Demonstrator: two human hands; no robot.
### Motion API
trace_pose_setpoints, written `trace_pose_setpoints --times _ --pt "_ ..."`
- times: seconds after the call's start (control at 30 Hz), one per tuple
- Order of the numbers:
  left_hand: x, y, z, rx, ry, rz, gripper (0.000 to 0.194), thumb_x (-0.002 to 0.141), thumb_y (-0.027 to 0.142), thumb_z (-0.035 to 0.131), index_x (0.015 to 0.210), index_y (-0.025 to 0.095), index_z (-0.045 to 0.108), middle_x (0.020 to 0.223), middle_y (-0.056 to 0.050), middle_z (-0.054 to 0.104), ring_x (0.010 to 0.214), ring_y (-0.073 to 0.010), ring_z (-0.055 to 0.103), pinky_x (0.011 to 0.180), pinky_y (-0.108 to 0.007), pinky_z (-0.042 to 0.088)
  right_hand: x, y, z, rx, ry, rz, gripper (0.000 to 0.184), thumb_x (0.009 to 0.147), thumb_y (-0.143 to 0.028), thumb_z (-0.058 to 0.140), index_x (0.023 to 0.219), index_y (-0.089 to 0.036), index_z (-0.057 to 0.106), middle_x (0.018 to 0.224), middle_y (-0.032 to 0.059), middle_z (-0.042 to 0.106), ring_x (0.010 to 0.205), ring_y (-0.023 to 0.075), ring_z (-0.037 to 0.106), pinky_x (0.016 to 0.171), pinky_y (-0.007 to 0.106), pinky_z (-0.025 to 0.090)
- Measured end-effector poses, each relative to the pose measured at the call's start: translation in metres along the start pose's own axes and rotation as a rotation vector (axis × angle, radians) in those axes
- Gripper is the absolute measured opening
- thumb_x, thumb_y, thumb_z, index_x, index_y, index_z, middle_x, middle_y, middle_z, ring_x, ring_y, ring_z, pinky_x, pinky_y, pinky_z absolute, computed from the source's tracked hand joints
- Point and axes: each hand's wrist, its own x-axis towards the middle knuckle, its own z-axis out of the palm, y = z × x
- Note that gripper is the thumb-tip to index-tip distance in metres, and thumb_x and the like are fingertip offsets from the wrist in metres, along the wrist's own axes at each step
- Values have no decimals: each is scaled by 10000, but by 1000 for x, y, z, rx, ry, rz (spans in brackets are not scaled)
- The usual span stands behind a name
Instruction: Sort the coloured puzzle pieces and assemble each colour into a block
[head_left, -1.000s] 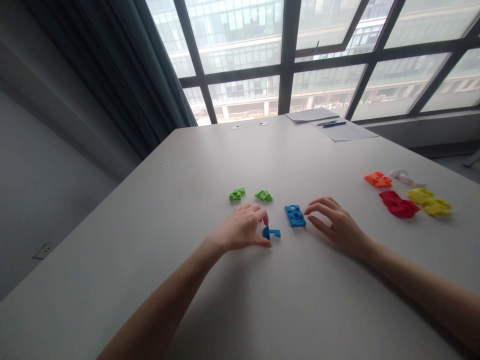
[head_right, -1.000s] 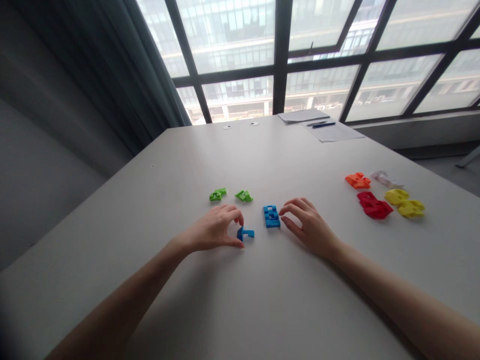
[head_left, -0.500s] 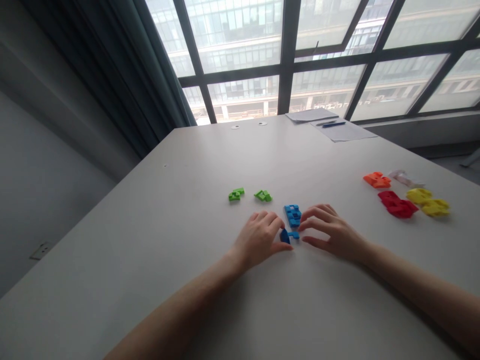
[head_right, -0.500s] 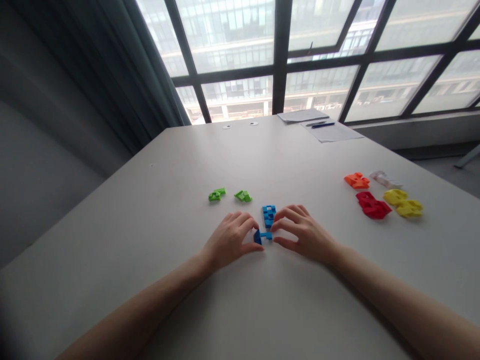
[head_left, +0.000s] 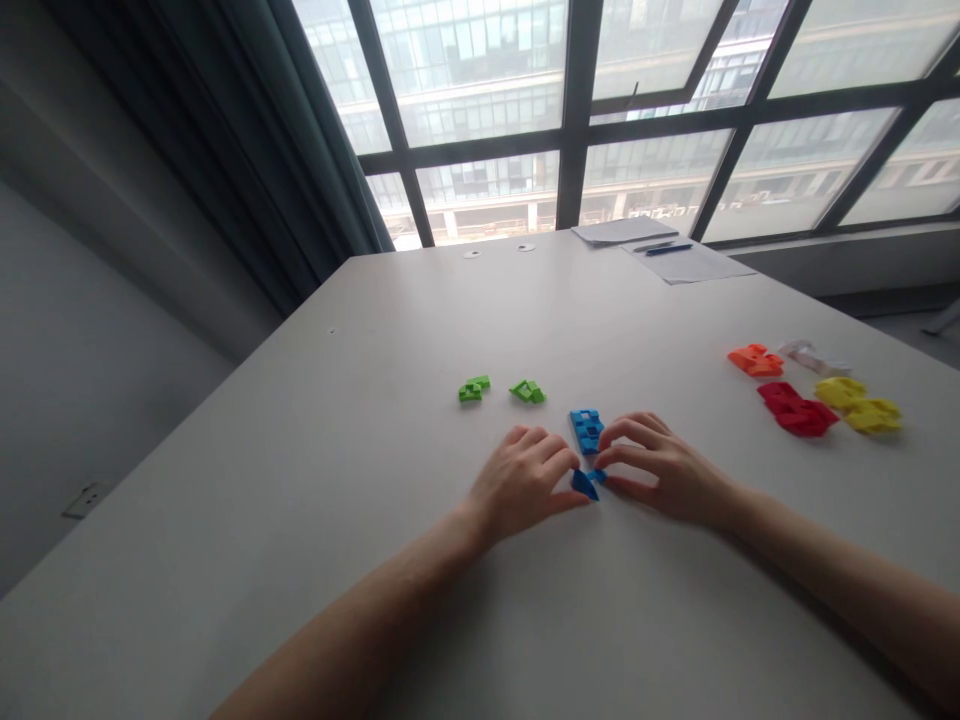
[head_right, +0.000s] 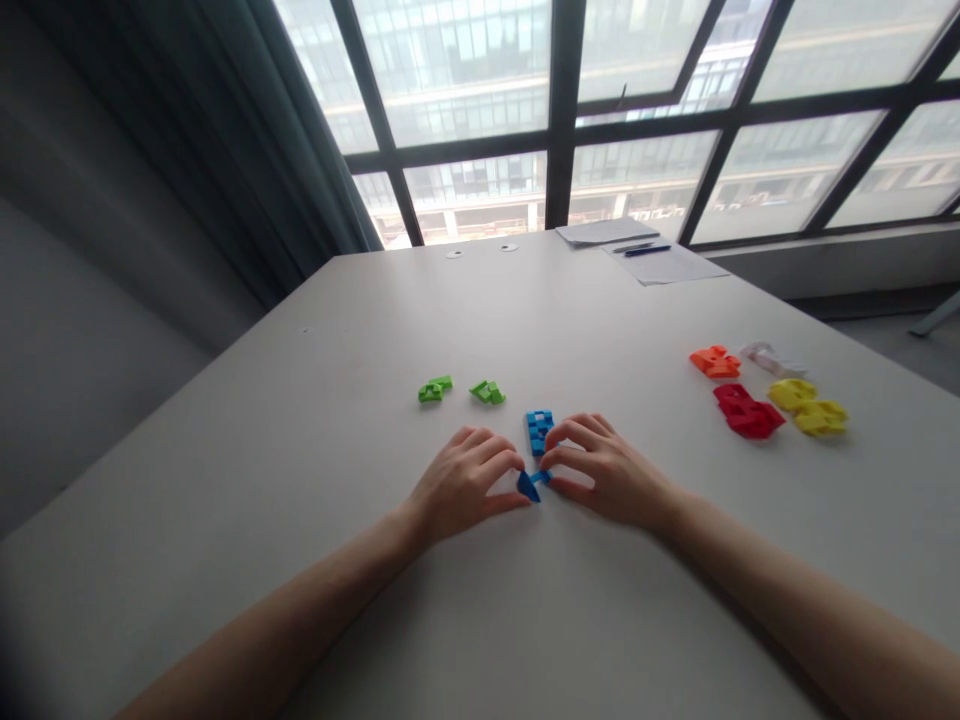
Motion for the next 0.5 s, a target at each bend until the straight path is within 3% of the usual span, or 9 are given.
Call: trace_pose_setpoints --times 0.5 --pt "0 0 -1 -48 10 -1 337 924 506 519 1059 210 609 1031 -46 672 944 -197 574 889 -338 402 0 0 1 40 8 10 76 863 -231 627 939 -244 628 987 64 661 971 205 591 876 386 463"
